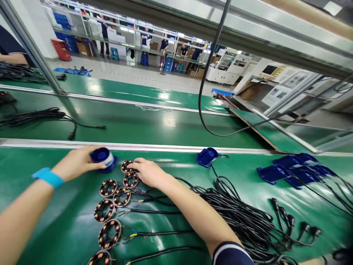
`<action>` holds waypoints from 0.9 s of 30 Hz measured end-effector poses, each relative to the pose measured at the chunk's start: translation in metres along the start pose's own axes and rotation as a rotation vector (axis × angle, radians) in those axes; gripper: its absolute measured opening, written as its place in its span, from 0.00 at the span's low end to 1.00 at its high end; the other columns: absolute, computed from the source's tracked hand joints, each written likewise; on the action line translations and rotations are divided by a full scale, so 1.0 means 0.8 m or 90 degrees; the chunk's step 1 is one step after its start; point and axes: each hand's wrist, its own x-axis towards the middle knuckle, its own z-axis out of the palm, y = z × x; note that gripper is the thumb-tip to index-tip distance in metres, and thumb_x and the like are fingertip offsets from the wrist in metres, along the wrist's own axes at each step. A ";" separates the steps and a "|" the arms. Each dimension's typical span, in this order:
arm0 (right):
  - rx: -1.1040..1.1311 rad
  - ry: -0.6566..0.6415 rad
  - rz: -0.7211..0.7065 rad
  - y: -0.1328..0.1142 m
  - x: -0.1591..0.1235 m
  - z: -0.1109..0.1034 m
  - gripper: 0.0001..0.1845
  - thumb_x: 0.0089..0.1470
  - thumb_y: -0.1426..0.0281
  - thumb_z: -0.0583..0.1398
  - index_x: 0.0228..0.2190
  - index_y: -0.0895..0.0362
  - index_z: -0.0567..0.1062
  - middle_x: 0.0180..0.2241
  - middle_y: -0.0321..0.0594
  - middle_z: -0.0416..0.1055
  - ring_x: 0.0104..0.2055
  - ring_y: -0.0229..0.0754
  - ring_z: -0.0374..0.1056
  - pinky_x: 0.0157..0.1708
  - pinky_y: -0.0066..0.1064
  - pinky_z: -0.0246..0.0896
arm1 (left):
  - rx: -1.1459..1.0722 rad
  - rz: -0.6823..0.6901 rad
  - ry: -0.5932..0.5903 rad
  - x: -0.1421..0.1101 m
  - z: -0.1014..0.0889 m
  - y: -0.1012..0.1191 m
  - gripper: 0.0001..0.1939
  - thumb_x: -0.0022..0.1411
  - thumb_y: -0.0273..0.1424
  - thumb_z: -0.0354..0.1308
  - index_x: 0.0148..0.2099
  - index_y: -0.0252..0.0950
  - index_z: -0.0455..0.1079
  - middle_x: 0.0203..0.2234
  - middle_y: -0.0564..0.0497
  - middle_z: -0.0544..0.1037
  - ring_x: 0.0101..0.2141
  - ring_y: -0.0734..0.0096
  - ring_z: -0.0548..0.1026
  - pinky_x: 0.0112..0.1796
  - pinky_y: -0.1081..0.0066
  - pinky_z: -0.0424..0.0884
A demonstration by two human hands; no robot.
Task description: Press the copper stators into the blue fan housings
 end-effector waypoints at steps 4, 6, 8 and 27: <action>-0.017 0.043 0.034 0.012 -0.003 -0.011 0.14 0.67 0.67 0.61 0.52 0.50 0.78 0.50 0.41 0.76 0.52 0.45 0.74 0.53 0.34 0.69 | -0.027 0.068 0.013 0.025 0.038 0.045 0.47 0.45 0.61 0.67 0.60 0.38 0.70 0.48 0.45 0.81 0.42 0.55 0.78 0.43 0.64 0.73; -0.036 0.111 0.060 0.020 -0.023 -0.032 0.15 0.68 0.67 0.60 0.53 0.51 0.77 0.52 0.42 0.76 0.54 0.46 0.72 0.55 0.35 0.68 | -0.041 0.100 0.019 0.035 0.052 0.064 0.44 0.45 0.59 0.69 0.59 0.39 0.71 0.51 0.44 0.79 0.48 0.52 0.77 0.49 0.62 0.72; -0.055 0.191 0.071 0.023 -0.040 -0.054 0.16 0.68 0.67 0.59 0.55 0.51 0.76 0.54 0.41 0.75 0.56 0.46 0.71 0.56 0.36 0.66 | -0.060 0.134 0.015 0.044 0.064 0.083 0.43 0.44 0.57 0.71 0.58 0.40 0.72 0.51 0.44 0.79 0.51 0.50 0.76 0.53 0.59 0.70; -0.051 0.242 0.109 0.033 -0.025 -0.026 0.29 0.56 0.58 0.69 0.56 0.55 0.71 0.51 0.44 0.76 0.52 0.51 0.73 0.51 0.38 0.69 | -0.134 0.209 -0.017 0.023 0.092 0.120 0.39 0.54 0.33 0.70 0.66 0.41 0.62 0.55 0.44 0.75 0.34 0.68 0.79 0.42 0.65 0.77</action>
